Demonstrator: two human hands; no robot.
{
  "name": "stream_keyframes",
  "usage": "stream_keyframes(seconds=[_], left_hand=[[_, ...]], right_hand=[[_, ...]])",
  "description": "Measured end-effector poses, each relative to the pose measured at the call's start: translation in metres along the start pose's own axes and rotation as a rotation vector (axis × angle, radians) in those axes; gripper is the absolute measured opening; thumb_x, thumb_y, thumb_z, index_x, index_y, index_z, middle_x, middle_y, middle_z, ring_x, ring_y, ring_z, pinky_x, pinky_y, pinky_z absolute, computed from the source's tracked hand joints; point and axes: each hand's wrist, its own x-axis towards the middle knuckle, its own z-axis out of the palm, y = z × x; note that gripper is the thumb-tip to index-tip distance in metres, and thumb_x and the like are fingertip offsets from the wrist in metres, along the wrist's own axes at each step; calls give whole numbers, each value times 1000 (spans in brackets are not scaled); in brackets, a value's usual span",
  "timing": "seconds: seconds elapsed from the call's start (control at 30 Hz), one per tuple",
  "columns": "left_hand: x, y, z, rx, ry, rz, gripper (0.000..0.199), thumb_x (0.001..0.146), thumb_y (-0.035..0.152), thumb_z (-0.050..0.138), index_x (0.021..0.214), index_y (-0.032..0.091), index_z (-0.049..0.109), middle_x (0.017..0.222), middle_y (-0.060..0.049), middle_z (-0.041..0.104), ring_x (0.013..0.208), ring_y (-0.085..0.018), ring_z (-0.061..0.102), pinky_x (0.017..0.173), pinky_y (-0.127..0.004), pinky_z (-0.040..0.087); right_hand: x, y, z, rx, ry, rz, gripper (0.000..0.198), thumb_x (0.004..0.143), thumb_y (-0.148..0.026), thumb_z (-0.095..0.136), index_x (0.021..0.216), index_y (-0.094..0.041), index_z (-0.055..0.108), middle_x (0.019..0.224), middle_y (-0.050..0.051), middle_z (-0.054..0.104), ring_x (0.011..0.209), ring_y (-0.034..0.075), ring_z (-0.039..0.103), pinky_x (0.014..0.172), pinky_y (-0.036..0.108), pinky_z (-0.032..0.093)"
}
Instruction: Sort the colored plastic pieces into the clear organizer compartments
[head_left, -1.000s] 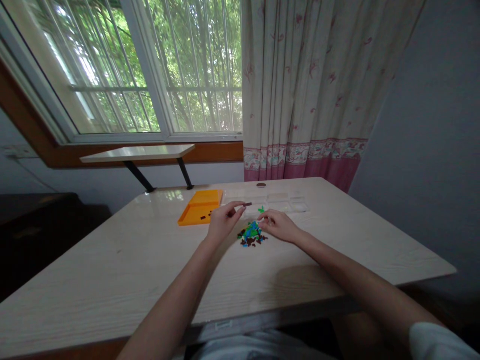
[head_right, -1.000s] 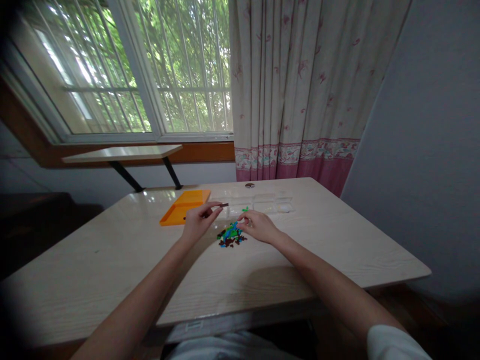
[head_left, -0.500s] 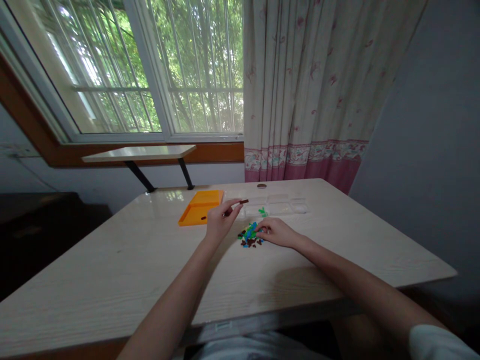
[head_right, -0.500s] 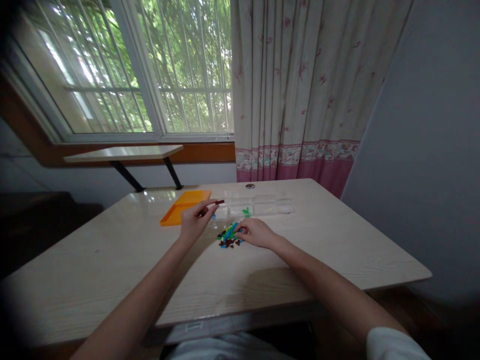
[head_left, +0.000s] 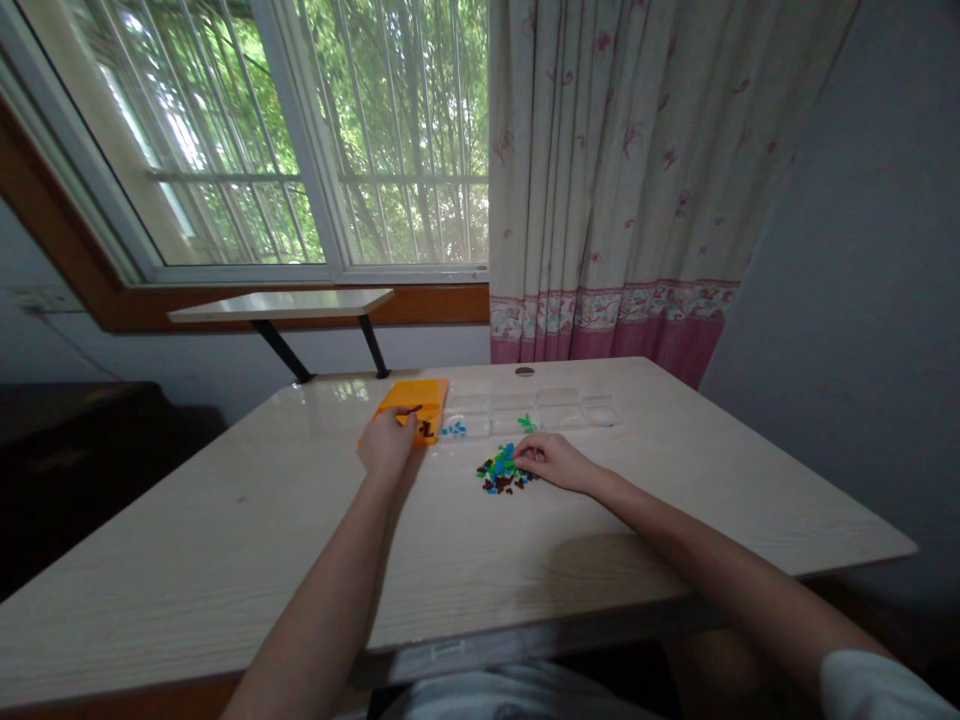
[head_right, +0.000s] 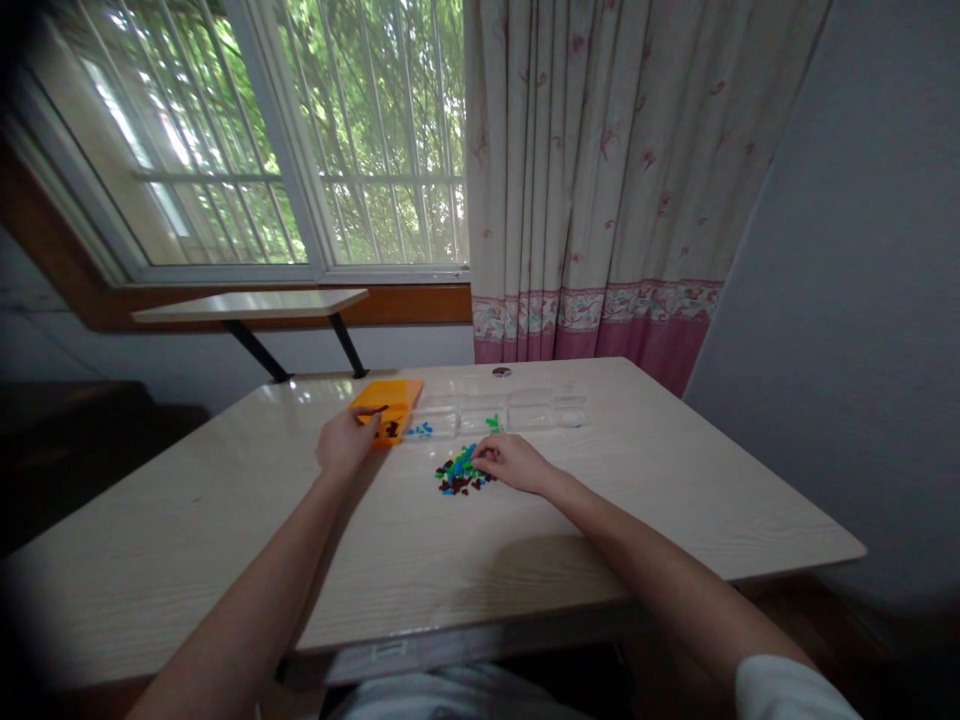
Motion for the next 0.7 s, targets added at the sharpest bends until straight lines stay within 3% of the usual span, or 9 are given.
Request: stream_keyframes(seconds=[0.17, 0.27, 0.47, 0.57, 0.7], left_hand=[[8, -13, -3, 45, -18, -40, 40, 78, 43, 47, 103, 14, 61, 79, -10, 60, 69, -22, 52, 55, -29, 32], [3, 0, -1, -72, -22, 128, 37, 81, 39, 43, 103, 15, 60, 68, -6, 58, 61, -17, 50, 53, -26, 31], [-38, 48, 10, -277, -333, 621, 31, 79, 38, 44, 91, 17, 65, 52, 2, 50, 49, -10, 44, 50, -20, 29], [-57, 63, 11, -255, -436, 740, 30, 76, 38, 49, 94, 20, 64, 53, 3, 52, 49, -9, 45, 51, -20, 29], [-65, 67, 9, -205, -452, 762, 29, 76, 39, 50, 93, 20, 64, 54, 2, 55, 50, -10, 47, 52, -20, 28]], right_hand=[[0, -3, -1, 5, -6, 11, 17, 79, -30, 55, 83, -16, 64, 63, -2, 54, 54, 8, 44, 52, 18, 32], [0, -4, -1, -6, 37, 8, 18, 79, -30, 55, 83, -16, 64, 64, -1, 55, 55, 8, 44, 53, 19, 33], [1, -2, -6, -32, 196, -26, 15, 80, -29, 54, 85, -17, 63, 72, 1, 57, 63, 10, 48, 59, 21, 36], [0, -3, -8, -43, 238, -39, 15, 81, -29, 54, 86, -18, 62, 72, 1, 56, 64, 11, 48, 60, 21, 36], [0, -4, -8, -32, 239, -60, 15, 81, -29, 53, 85, -18, 62, 73, 2, 56, 65, 11, 49, 60, 22, 37]])
